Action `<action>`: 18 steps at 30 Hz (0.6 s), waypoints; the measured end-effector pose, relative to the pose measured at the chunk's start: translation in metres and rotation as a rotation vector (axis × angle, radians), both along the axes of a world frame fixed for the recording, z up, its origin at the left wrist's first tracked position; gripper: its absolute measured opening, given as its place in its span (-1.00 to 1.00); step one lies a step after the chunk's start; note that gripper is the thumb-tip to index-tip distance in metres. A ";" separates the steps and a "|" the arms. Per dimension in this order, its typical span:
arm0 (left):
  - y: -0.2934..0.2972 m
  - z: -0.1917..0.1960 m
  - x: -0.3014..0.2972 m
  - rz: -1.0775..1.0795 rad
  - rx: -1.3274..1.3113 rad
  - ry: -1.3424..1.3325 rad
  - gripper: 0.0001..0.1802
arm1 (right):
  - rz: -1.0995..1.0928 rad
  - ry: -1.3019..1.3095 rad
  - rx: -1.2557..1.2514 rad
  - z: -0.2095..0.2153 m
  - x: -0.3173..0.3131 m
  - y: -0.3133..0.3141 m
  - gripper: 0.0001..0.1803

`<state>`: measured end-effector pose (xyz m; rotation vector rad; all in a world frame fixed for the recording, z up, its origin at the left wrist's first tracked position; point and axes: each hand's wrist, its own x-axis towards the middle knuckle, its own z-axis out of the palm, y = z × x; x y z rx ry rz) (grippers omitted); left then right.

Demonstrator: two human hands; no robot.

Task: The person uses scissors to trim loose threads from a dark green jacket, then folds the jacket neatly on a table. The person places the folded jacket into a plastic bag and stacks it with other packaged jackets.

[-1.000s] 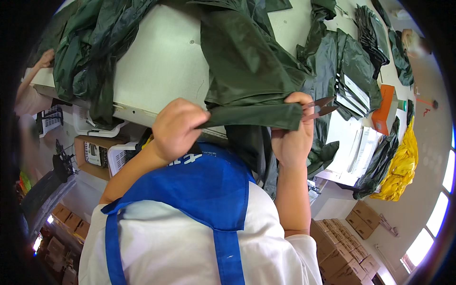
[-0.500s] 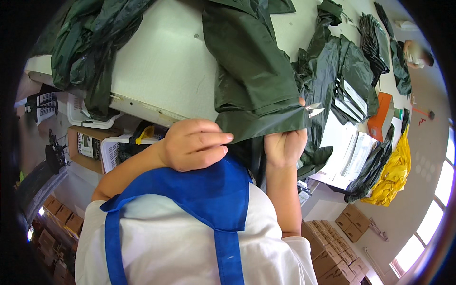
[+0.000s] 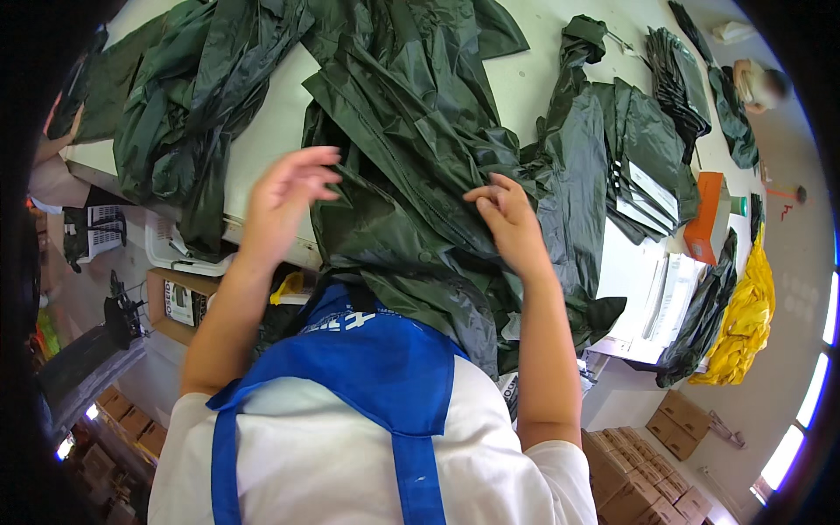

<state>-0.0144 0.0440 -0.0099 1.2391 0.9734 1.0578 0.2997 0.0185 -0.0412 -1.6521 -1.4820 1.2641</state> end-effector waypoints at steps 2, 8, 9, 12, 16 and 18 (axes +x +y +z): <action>-0.002 0.008 0.044 -0.162 -0.323 -0.273 -0.52 | -0.031 -0.187 0.125 0.004 -0.020 0.001 -0.77; 0.002 -0.038 0.076 0.084 -0.839 -0.277 -0.45 | 0.157 -0.096 0.253 0.043 -0.023 0.001 -0.73; 0.001 -0.050 0.072 0.047 -0.821 -0.431 -0.47 | 0.246 -0.092 0.296 0.056 -0.029 -0.008 -0.72; 0.010 -0.054 0.047 -0.067 -0.813 -0.970 -0.56 | 0.541 0.047 0.022 0.086 -0.040 -0.023 -0.73; -0.007 -0.048 0.024 0.073 -0.830 -1.049 -0.54 | 0.132 0.032 0.083 0.066 -0.027 -0.002 -0.73; -0.011 -0.038 0.025 0.113 -0.856 -1.060 -0.53 | 0.144 -0.153 0.415 0.049 -0.027 0.028 -0.81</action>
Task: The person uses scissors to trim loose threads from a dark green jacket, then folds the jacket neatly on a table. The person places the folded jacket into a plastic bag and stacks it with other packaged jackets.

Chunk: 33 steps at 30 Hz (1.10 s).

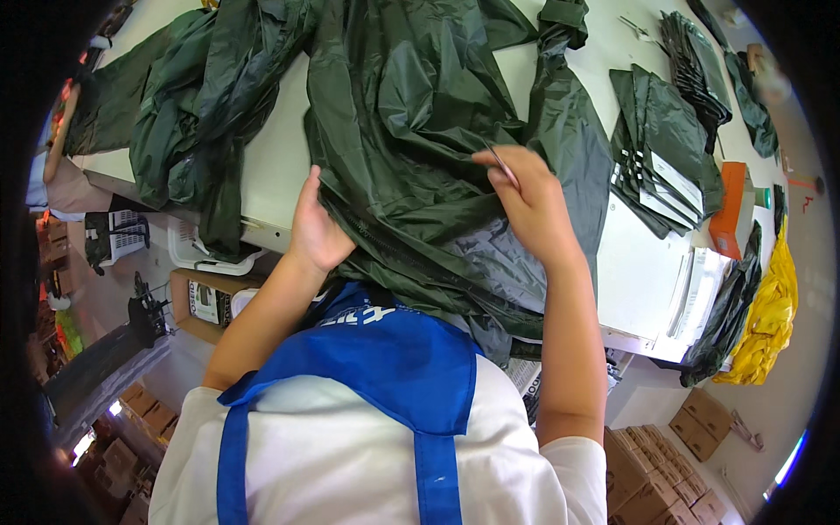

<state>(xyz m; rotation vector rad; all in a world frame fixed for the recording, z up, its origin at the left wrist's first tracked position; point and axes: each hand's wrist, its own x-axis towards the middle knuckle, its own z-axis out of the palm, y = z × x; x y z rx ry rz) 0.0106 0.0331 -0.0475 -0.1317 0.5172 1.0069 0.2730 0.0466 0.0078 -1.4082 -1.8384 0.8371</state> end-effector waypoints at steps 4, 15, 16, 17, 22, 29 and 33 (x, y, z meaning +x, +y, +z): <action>-0.004 -0.002 -0.006 -0.053 0.106 0.105 -0.48 | 0.146 -0.067 -0.468 -0.006 -0.017 0.019 -0.82; -0.010 -0.002 -0.027 -0.187 0.186 -0.146 -0.42 | 0.410 0.141 -0.394 -0.023 -0.048 0.048 -0.57; -0.009 0.003 -0.027 -0.183 0.128 -0.142 -0.42 | 0.469 0.138 -0.458 -0.026 -0.056 0.053 -0.55; -0.008 0.007 -0.027 -0.195 0.140 -0.099 -0.41 | 0.423 0.160 -0.808 -0.020 -0.056 0.055 -0.56; -0.006 0.019 -0.027 -0.122 0.151 0.108 -0.51 | 0.134 0.156 -0.062 -0.017 -0.029 0.050 -0.79; -0.007 0.040 -0.032 0.008 0.197 0.206 -0.52 | -0.132 -0.184 0.606 0.013 -0.015 -0.011 -0.89; -0.009 0.039 -0.034 0.014 0.217 0.170 -0.51 | -0.199 -0.105 0.565 0.003 -0.017 -0.023 -0.86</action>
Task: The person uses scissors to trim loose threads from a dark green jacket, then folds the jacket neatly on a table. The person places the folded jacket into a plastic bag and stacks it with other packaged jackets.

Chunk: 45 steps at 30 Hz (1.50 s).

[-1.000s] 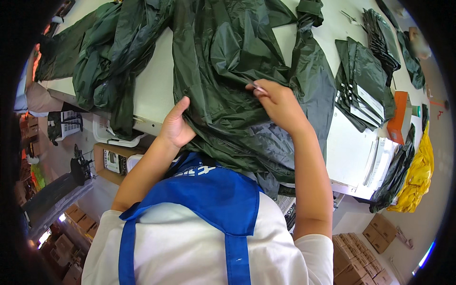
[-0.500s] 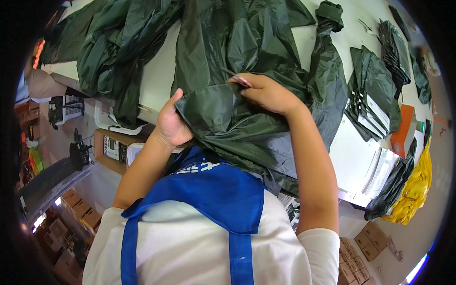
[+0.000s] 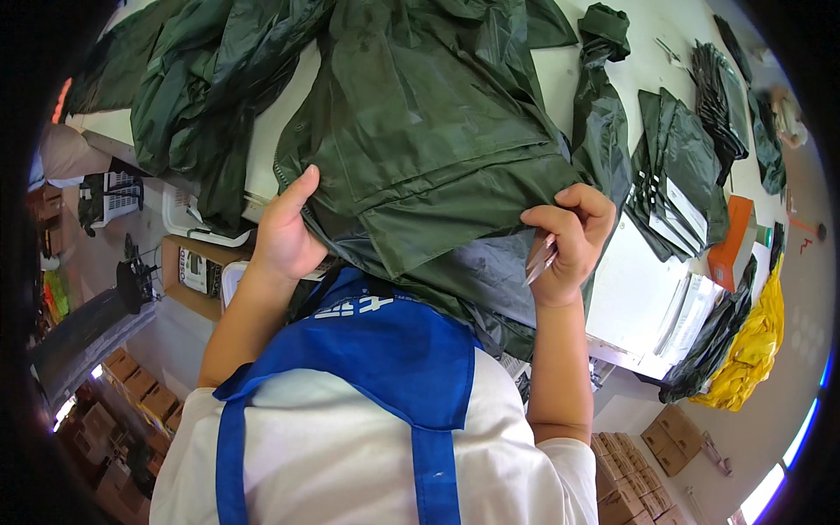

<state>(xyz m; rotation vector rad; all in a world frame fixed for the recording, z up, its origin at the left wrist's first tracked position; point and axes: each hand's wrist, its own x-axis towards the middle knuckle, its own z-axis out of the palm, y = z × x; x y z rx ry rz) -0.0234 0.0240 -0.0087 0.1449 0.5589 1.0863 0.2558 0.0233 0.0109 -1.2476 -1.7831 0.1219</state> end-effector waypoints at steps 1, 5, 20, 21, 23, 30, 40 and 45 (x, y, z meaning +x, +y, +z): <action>-0.001 0.001 -0.002 -0.006 0.013 -0.006 -0.51 | 0.008 -0.015 -0.005 0.000 0.000 -0.001 -0.84; -0.003 0.002 -0.002 -0.007 0.059 0.007 -0.43 | -0.016 -0.012 0.011 -0.005 -0.004 -0.005 -0.80; -0.009 0.022 0.005 -0.049 0.066 0.292 -0.35 | 0.019 0.259 -0.277 0.013 0.000 -0.024 -0.75; -0.009 0.024 0.008 -0.033 0.096 0.333 -0.35 | 0.004 0.353 -0.208 0.019 0.002 -0.018 -0.76; -0.010 0.029 0.014 -0.015 0.139 0.383 -0.38 | -0.032 0.355 -0.317 0.050 -0.022 -0.010 -0.82; -0.010 0.044 0.023 -0.029 0.205 0.442 -0.49 | 0.305 0.066 -0.536 0.062 -0.074 -0.002 -0.76; -0.009 0.048 0.027 -0.009 0.226 0.562 -0.55 | 0.527 0.011 -0.462 0.065 -0.077 0.001 -0.78; -0.012 0.044 0.028 0.041 0.268 0.447 -0.55 | 0.327 0.470 -0.621 0.062 -0.048 0.004 -0.68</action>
